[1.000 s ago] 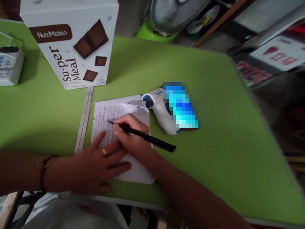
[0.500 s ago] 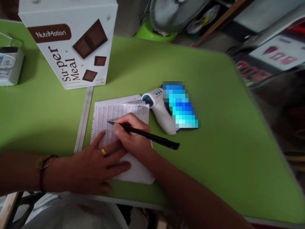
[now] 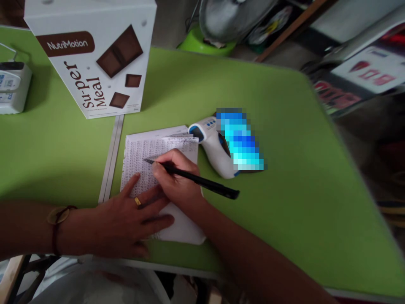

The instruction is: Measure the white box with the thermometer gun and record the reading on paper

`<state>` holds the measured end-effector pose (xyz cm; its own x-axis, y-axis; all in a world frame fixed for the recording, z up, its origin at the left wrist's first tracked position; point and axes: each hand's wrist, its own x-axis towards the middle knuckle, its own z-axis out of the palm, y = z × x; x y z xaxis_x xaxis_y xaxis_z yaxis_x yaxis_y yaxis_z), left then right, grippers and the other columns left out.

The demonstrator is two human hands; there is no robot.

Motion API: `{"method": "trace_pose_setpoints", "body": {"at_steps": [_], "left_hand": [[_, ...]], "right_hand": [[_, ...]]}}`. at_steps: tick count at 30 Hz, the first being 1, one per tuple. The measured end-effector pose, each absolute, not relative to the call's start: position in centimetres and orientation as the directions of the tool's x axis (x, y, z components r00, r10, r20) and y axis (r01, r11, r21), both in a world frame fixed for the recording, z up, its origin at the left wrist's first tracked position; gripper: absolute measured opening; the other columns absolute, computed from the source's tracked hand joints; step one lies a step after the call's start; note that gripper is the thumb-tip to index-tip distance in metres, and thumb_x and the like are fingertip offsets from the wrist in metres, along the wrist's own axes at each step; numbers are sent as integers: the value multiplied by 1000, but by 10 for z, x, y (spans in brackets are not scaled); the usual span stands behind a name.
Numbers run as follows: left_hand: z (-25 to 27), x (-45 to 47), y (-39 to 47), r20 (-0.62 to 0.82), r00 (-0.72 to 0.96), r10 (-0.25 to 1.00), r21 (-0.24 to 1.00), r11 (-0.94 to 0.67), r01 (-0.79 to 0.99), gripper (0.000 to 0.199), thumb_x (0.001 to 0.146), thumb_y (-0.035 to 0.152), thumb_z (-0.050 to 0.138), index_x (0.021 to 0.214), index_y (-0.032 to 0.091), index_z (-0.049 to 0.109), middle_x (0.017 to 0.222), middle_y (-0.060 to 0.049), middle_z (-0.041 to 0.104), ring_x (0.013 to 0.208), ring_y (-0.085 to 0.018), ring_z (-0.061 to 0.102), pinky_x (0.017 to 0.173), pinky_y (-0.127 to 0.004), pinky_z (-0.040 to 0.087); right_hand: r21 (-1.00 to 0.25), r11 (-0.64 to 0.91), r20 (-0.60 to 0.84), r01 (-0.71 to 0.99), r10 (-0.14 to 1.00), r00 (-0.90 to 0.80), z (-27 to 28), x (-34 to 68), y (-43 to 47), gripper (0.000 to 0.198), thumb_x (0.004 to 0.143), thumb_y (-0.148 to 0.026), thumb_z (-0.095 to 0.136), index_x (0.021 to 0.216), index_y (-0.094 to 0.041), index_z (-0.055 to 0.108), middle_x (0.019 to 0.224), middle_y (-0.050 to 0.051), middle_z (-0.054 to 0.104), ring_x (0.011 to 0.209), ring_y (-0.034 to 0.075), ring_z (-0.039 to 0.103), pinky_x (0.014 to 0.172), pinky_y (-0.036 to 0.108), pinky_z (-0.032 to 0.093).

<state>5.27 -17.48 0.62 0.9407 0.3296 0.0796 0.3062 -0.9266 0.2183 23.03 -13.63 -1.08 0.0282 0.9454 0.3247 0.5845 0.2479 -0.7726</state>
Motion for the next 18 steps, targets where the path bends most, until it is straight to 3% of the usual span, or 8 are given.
{"method": "trace_pose_setpoints", "body": {"at_steps": [18], "left_hand": [[5, 53, -176, 78, 938, 336, 219, -924, 313, 69, 86, 56, 66, 142, 20, 50, 148, -15, 43, 145, -39, 24, 111, -70, 29]], "right_hand": [[-772, 258, 326, 581, 945, 13, -11, 230, -137, 8, 75, -21, 59, 68, -25, 58, 57, -3, 58, 50, 13, 52, 48, 28, 46]]}}
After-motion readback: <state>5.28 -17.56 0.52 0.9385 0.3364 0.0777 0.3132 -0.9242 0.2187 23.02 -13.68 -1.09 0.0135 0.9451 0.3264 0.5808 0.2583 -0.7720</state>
